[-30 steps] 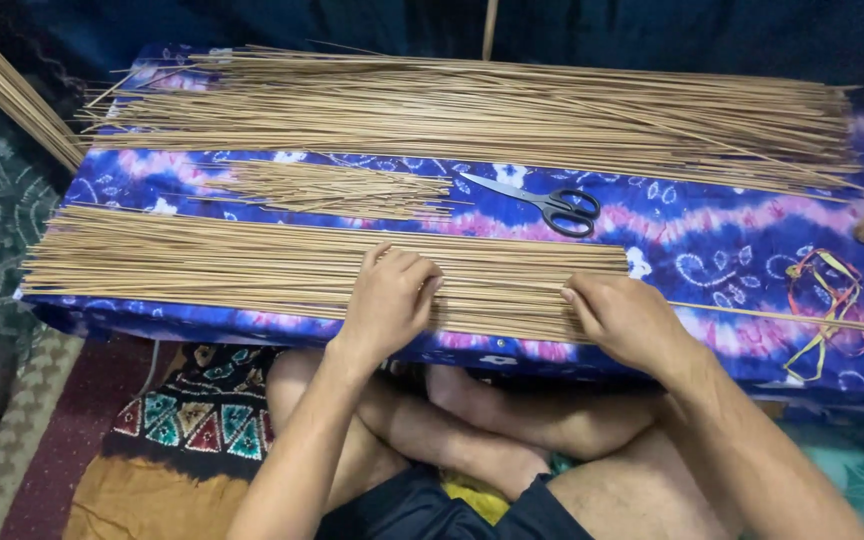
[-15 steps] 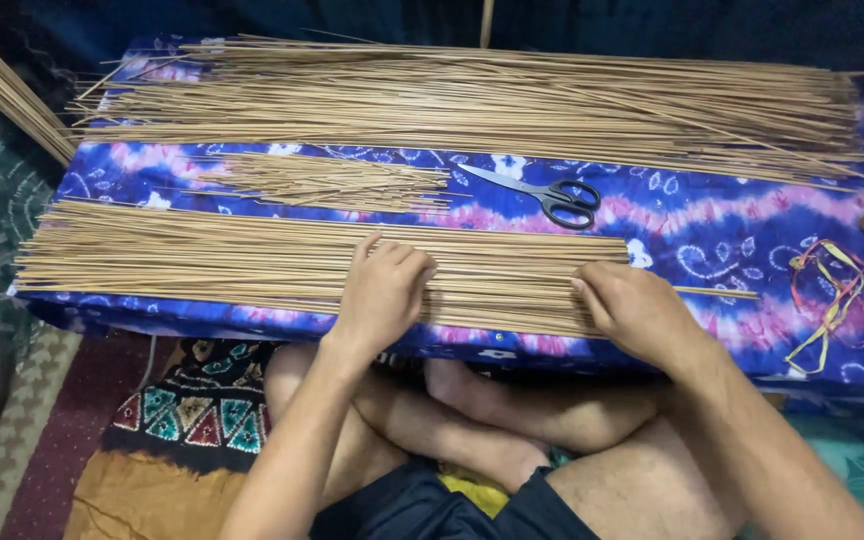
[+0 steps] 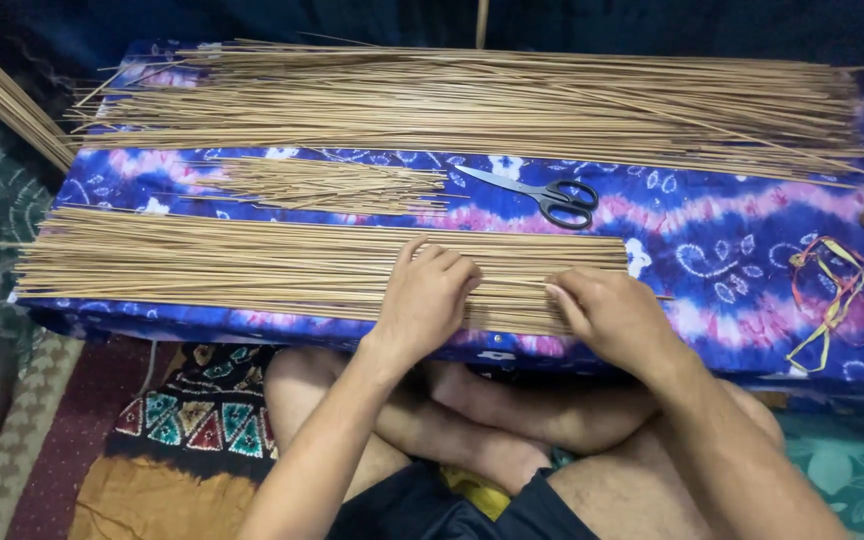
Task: A person is sorting and trimming thin wooden rods on a table to prepare them for bundling.
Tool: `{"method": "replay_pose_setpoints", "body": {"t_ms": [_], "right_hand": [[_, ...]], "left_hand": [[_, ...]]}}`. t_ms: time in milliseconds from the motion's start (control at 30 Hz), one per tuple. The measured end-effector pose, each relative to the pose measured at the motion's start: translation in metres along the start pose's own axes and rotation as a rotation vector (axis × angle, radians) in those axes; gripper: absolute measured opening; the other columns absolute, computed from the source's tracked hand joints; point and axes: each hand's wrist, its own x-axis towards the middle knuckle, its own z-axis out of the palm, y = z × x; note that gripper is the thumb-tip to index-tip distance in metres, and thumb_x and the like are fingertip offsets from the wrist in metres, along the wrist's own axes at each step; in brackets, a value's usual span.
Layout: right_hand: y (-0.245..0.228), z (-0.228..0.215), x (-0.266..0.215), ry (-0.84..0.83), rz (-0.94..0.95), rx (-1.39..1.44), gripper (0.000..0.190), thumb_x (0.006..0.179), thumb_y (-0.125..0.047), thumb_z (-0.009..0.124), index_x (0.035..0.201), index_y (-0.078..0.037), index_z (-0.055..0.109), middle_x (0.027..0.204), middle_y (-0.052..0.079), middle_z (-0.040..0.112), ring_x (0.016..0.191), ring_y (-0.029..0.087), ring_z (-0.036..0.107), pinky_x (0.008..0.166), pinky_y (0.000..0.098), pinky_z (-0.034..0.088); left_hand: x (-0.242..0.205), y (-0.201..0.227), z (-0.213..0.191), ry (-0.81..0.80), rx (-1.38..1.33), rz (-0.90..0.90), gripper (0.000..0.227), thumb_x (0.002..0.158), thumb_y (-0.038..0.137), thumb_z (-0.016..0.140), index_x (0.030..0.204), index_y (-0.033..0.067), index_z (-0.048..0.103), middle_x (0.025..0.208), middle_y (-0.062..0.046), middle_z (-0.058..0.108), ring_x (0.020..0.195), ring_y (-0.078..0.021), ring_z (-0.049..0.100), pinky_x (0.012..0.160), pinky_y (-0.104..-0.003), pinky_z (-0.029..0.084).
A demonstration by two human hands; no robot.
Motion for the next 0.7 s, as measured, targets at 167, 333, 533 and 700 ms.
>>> {"method": "replay_pose_setpoints", "body": {"t_ms": [167,333,533,700], "right_hand": [[0.020,-0.041,-0.011,0.069,0.127,0.149,0.022,0.097,-0.017,0.061,0.111,-0.009,0.076,0.092,0.009,0.077,0.069,0.028,0.069,0.064,0.0395,0.056],[0.048,-0.042,-0.018,0.180,0.291,0.516,0.028,0.093,-0.005,0.065,0.119,-0.002,0.076,0.102,0.008,0.077,0.061,0.015,0.056,0.049,0.0259,0.045],[0.089,-0.010,-0.021,0.325,0.382,0.751,0.028,0.094,0.002,0.068,0.121,-0.001,0.075,0.090,0.010,0.075,0.071,0.011,0.061,0.060,0.0198,0.046],[0.109,0.031,-0.023,0.468,0.437,0.884,0.020,0.090,0.001,0.080,0.109,0.000,0.074,0.094,0.015,0.075,0.080,0.015,0.070,0.067,0.0258,0.058]], "left_hand": [[0.005,-0.010,-0.024,0.056,0.004,-0.068,0.001,0.092,0.015,0.068,0.093,0.0146,0.068,0.088,-0.001,0.071,0.096,-0.0236,0.068,0.111,-0.053,0.038],[0.017,-0.002,-0.024,0.105,-0.029,-0.080,0.002,0.092,0.010,0.066,0.092,0.0103,0.068,0.090,-0.002,0.073,0.093,-0.0226,0.068,0.112,-0.052,0.039],[0.022,-0.002,-0.013,0.096,0.000,-0.078,0.003,0.090,0.009,0.066,0.092,0.0111,0.067,0.089,-0.002,0.072,0.095,-0.0225,0.067,0.111,-0.051,0.039],[0.013,-0.022,0.011,0.041,0.064,-0.057,0.003,0.092,0.018,0.071,0.093,0.0183,0.068,0.092,-0.001,0.068,0.104,-0.0246,0.067,0.110,-0.052,0.039]]}}
